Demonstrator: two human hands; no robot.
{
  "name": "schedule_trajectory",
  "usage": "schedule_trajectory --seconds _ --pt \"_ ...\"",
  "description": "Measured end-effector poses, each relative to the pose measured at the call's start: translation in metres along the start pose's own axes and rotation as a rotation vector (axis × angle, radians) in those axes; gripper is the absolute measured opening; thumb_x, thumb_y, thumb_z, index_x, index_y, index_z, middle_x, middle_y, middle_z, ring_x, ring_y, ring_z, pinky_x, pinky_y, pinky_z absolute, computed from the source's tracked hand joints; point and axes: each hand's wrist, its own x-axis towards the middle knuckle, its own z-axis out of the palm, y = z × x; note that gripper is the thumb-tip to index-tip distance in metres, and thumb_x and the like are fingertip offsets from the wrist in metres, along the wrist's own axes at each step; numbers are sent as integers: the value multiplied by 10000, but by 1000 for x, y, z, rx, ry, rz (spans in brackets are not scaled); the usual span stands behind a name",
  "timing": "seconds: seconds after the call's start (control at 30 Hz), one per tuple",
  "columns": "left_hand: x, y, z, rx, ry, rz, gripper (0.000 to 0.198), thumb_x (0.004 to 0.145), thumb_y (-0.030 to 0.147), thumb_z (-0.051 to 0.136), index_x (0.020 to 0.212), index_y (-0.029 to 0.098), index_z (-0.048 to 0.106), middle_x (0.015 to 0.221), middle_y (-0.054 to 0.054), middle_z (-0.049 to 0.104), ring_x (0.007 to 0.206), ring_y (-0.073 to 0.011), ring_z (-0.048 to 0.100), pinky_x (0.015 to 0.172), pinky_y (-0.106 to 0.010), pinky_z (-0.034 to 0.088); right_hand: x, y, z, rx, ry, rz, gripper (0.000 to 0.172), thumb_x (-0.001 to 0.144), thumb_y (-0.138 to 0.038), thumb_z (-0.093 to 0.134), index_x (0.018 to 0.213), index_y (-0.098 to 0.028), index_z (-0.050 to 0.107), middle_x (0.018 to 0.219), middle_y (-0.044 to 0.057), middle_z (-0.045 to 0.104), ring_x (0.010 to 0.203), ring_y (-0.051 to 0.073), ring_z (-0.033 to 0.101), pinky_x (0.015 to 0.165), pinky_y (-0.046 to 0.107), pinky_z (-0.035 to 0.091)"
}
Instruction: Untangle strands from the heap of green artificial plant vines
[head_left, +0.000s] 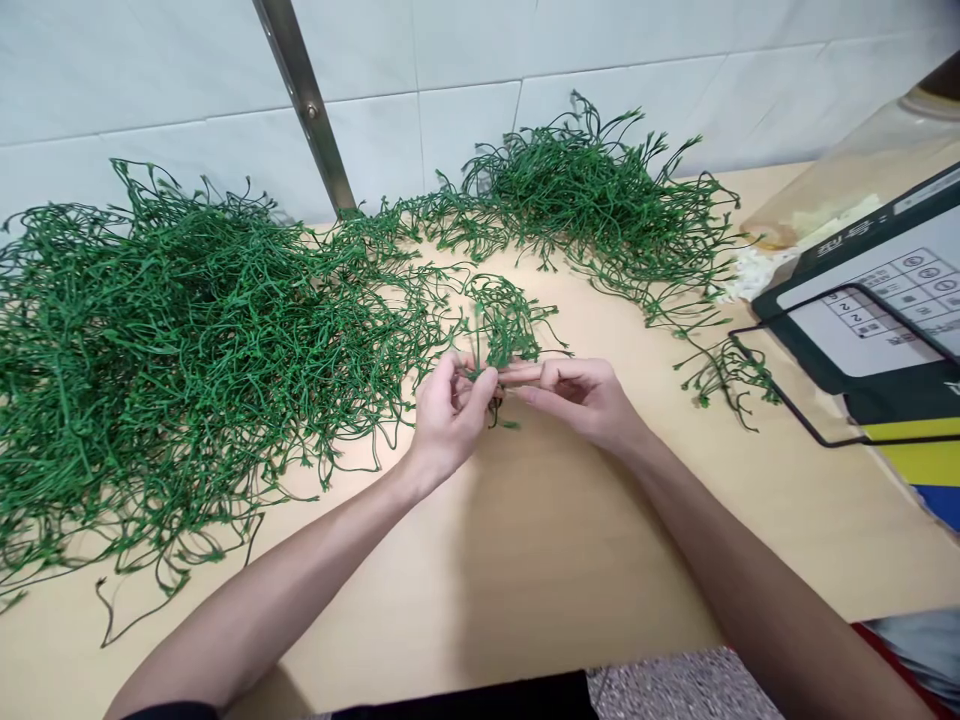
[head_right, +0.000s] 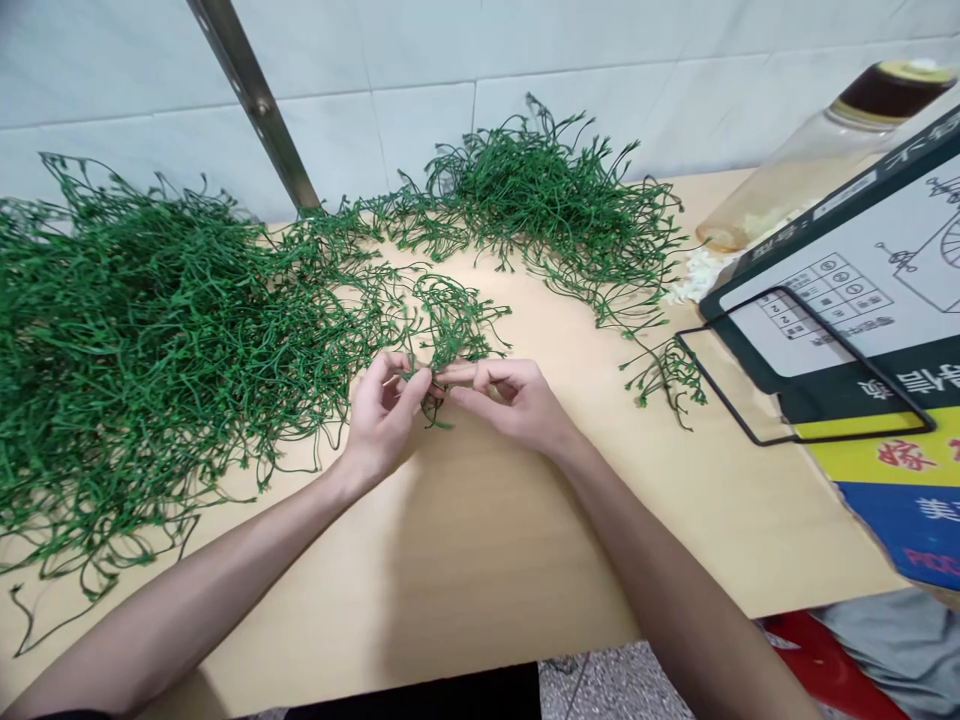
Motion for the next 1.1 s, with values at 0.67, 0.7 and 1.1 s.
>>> schedule_trajectory --seconds 0.67,0.7,1.1 --pt "7 6 -2 -280 -128 -73 296 672 320 814 747 166 573 809 -16 677 674 -107 671 725 -260 566 6 0 -1 145 326 172 374 569 -430 899 716 -191 652 654 1 702 552 138 664 609 300 613" --pt "7 6 -1 -282 -115 -73 300 645 291 830 726 163 570 819 -15 672 697 -106 669 720 -247 560 6 0 -1 149 321 181 370 573 -424 898 724 -187 657 653 3 703 552 136 663 608 296 613" --pt "8 6 1 -248 11 -45 308 637 212 809 702 168 512 751 21 596 603 -50 535 544 -168 426 0 5 -4 39 -36 -110 181 707 -236 815 873 -202 751 1036 81 692 804 165 703 768 326 649"
